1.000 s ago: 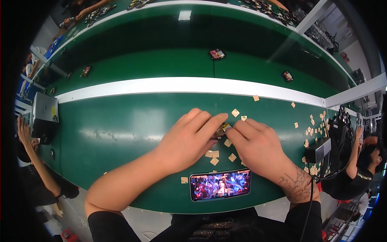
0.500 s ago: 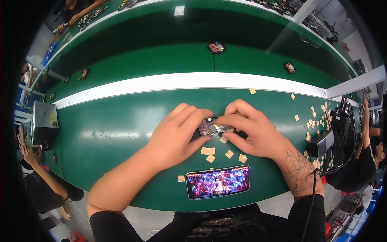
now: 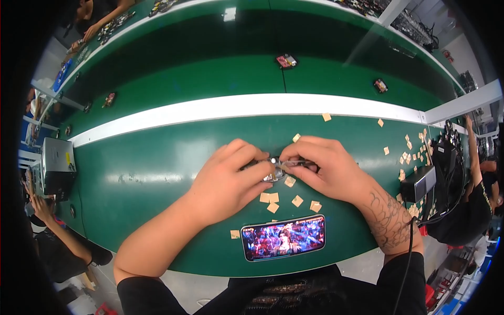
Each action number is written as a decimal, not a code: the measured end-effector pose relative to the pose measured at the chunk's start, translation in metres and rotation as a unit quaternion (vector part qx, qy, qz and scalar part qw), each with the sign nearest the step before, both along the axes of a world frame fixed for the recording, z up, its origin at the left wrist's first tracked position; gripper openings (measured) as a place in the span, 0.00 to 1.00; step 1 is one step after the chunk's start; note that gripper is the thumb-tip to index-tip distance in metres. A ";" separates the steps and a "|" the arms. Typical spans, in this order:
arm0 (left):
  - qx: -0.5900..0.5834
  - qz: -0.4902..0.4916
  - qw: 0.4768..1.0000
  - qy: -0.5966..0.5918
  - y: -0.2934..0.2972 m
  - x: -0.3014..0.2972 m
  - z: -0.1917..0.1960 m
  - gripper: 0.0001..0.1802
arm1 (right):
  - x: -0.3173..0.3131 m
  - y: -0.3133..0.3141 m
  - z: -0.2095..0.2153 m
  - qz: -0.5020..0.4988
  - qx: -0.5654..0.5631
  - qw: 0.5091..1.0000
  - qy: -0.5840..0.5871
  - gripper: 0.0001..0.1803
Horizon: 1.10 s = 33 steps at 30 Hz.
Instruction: Assembling small electronic components (possibly speakers or sensors) at a factory workbench.
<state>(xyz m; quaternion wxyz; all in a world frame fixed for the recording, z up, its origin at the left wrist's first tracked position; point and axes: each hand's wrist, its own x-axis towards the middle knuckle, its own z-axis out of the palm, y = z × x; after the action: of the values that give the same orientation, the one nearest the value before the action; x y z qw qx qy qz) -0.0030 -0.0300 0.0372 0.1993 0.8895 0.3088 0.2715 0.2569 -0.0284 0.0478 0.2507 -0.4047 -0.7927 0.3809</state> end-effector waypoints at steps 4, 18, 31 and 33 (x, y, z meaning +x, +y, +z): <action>0.007 0.004 1.000 0.006 0.000 0.000 -0.001 0.16 | 0.008 0.002 0.001 0.014 -0.027 0.999 0.014 0.12; 0.059 -0.005 0.998 0.032 -0.002 0.003 -0.001 0.18 | -0.013 -0.015 -0.009 -0.024 0.129 0.990 -0.045 0.19; 0.020 0.002 1.000 -0.015 -0.002 0.002 -0.001 0.25 | -0.014 -0.020 -0.015 -0.053 0.089 0.994 0.022 0.18; 0.001 0.006 1.000 -0.011 -0.002 0.003 0.000 0.25 | -0.014 -0.018 -0.014 -0.056 0.050 0.996 0.040 0.17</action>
<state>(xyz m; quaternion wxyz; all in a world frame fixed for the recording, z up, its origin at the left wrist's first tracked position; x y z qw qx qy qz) -0.0004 -0.0315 0.0368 0.2001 0.8847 0.3123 0.2824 0.2431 -0.0465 0.0334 0.3229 -0.4200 -0.7760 0.3424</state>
